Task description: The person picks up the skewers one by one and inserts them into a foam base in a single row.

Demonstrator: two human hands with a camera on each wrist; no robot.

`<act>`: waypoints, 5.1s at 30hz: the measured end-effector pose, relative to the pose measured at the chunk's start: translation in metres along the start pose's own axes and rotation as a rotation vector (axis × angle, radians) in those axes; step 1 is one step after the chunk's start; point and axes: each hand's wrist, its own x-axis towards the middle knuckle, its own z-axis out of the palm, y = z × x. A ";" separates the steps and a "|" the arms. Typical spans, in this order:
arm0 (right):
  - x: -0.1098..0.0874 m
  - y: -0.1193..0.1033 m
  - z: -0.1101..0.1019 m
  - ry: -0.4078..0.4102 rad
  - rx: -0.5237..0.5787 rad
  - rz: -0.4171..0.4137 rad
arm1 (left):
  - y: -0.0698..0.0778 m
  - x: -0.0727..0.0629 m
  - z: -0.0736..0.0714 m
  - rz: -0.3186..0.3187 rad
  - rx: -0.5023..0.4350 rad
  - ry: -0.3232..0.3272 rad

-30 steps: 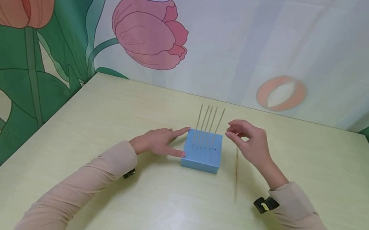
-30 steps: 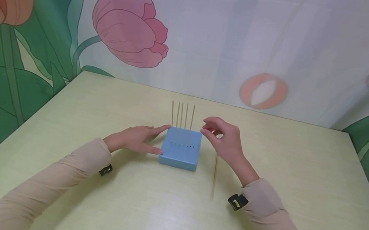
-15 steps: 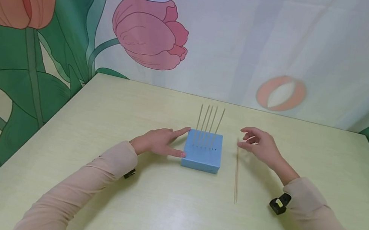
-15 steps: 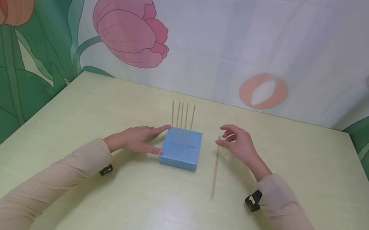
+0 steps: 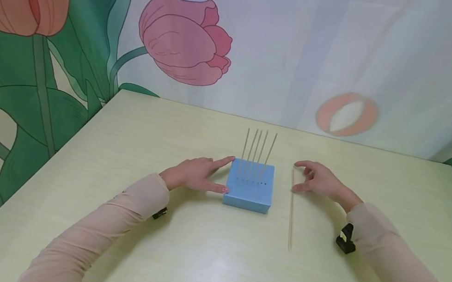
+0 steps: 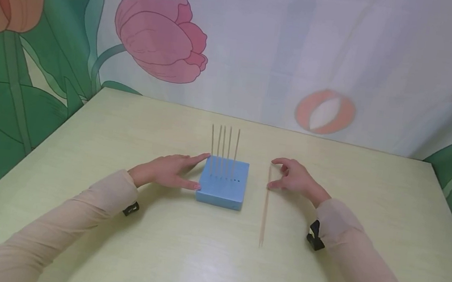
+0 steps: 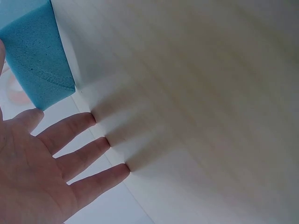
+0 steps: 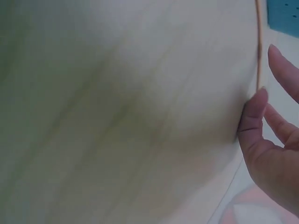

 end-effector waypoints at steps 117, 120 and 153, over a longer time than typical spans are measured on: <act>-0.026 -0.125 0.026 0.567 0.444 -0.630 | -0.001 0.001 0.000 -0.006 -0.009 0.015; -0.024 -0.122 0.028 0.574 0.418 -0.628 | -0.001 0.001 0.001 -0.004 -0.012 0.012; -0.017 -0.012 0.006 0.055 -0.331 -0.194 | -0.002 0.000 0.000 -0.012 -0.015 0.010</act>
